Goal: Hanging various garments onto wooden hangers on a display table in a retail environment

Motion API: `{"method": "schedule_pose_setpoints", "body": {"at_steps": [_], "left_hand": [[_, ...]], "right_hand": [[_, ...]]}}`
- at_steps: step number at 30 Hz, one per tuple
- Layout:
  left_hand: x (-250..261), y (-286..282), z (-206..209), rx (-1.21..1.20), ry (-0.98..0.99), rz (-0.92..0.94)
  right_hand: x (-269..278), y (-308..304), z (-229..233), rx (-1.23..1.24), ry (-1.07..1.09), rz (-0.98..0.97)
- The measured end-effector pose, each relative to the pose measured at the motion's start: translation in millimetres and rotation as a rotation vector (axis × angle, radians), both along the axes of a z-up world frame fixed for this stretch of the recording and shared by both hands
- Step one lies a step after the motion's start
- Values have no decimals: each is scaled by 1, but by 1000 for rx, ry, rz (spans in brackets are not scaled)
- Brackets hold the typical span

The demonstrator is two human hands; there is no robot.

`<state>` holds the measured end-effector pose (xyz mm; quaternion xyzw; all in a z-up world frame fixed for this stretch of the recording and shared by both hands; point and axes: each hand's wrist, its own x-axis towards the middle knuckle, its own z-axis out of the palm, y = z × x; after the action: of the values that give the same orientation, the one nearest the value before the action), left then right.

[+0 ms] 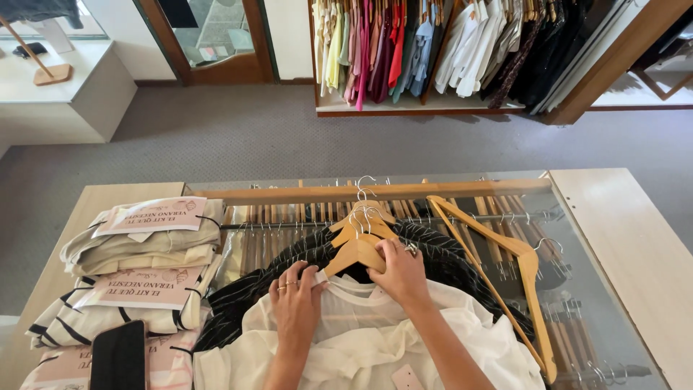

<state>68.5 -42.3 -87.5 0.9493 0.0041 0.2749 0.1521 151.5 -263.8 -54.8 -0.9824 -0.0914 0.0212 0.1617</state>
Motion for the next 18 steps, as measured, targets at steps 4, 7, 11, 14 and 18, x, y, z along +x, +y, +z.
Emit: {"method": "schedule_pose_setpoints", "body": {"at_steps": [4,7,11,14,18], "left_hand": [[-3,2,5,-78,-91,-22],[-10,0,15,-186,-151,-120],[-24,-6,22,-310,-240,-59],[-25,10,3,-528,-178,92],[-25,32,1,-511,-177,244]], "right_hand": [[-15,0,27,261,-37,-49],[-25,-6,73,474,151,-36],[-22,-31,74,655,256,124],[-23,-52,90,651,274,170],[-22,-84,95,749,375,90]]}}
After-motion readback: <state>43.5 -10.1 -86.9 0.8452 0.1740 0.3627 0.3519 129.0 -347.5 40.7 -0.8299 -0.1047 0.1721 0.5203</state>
